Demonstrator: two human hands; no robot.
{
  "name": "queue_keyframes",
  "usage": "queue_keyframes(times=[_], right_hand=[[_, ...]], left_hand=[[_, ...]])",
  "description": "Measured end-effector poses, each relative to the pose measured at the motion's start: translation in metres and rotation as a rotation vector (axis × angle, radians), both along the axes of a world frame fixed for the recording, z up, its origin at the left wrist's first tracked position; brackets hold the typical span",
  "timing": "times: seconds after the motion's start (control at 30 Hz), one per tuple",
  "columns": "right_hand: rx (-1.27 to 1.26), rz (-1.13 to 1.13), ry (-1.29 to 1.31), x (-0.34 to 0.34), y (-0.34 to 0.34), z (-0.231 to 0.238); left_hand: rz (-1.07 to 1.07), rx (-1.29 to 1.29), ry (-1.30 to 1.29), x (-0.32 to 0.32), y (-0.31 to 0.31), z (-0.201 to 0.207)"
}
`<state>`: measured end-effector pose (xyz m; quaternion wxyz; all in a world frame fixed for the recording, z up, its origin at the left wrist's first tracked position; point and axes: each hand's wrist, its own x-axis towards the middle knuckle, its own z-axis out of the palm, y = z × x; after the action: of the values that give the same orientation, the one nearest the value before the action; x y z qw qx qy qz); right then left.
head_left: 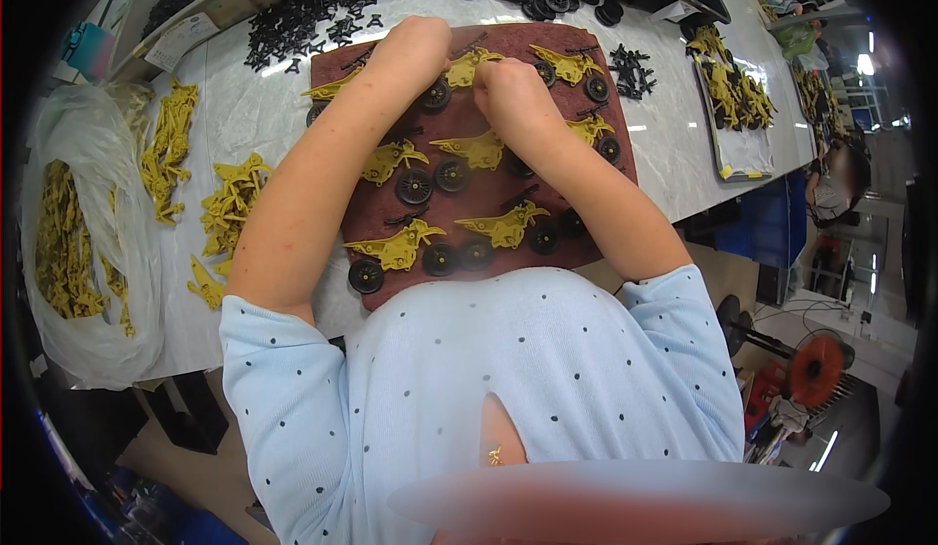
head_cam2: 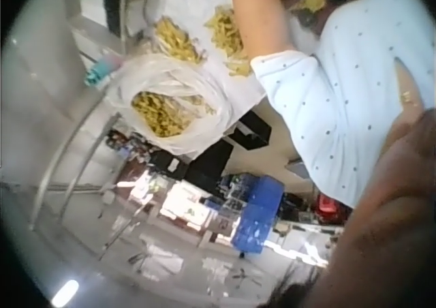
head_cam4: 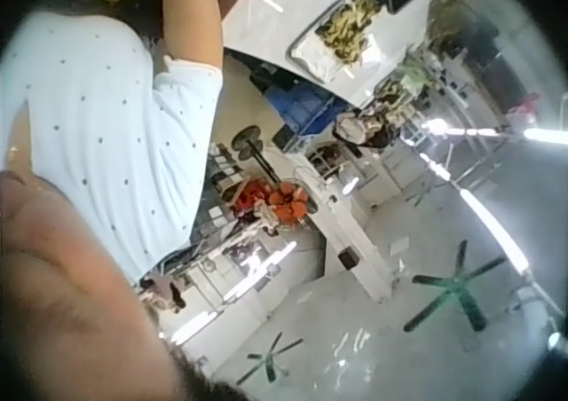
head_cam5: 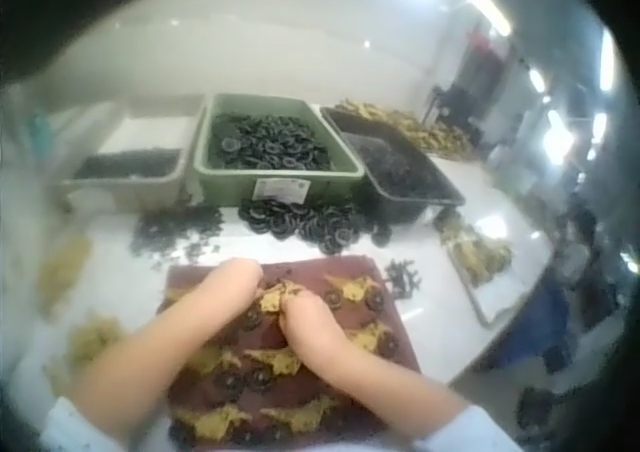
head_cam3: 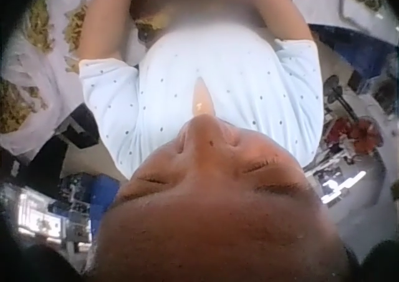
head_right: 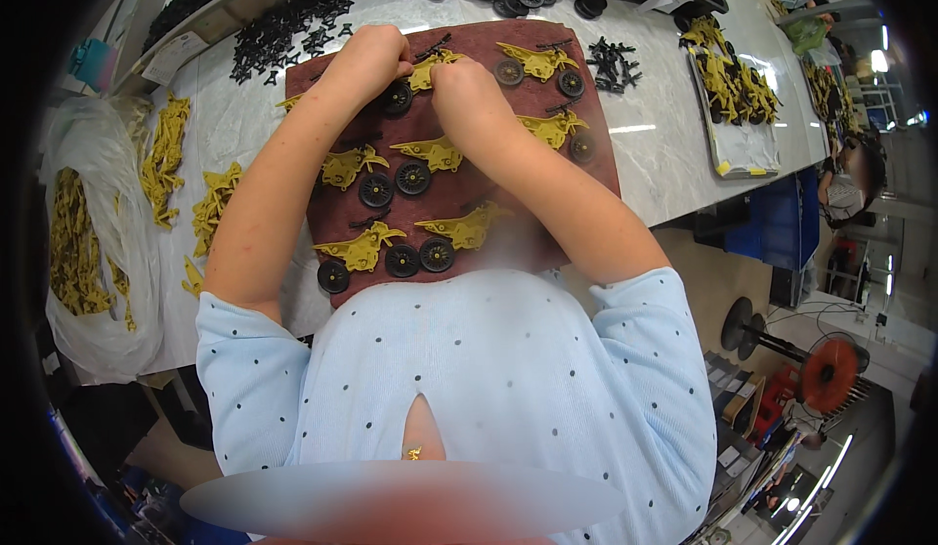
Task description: The person installs wheels and handlebars into toy motorcycle frame halves arranged on a mat, then presses matching frame pieces onto them to assemble toy motorcycles by hand.
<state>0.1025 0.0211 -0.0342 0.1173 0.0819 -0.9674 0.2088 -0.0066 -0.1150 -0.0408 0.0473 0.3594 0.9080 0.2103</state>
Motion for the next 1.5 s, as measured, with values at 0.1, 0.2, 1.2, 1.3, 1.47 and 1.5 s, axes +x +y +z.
queue_keyframes(times=[0.1,0.2,1.2,1.3,1.47,1.5], right_hand=[[0.016,-0.066,-0.021,0.000,-0.003,-0.002],[0.018,-0.065,0.023,-0.002,-0.001,-0.002],[0.067,-0.227,-0.617,-0.036,-0.007,0.027],[0.194,-0.123,-0.380,-0.026,-0.006,0.020],[-0.024,-0.171,-0.307,-0.022,0.010,0.041],[-0.170,-0.152,-0.145,-0.021,0.011,0.042]], left_hand=[[-0.012,-0.012,0.028,0.001,0.002,0.003],[-0.003,-0.019,0.028,0.001,0.004,-0.001],[0.012,-0.059,0.043,0.000,0.010,0.004],[0.010,-0.072,0.062,0.003,0.009,0.008],[0.022,-0.019,-0.035,-0.004,0.005,0.021],[0.056,0.084,-0.083,-0.002,0.005,0.026]])
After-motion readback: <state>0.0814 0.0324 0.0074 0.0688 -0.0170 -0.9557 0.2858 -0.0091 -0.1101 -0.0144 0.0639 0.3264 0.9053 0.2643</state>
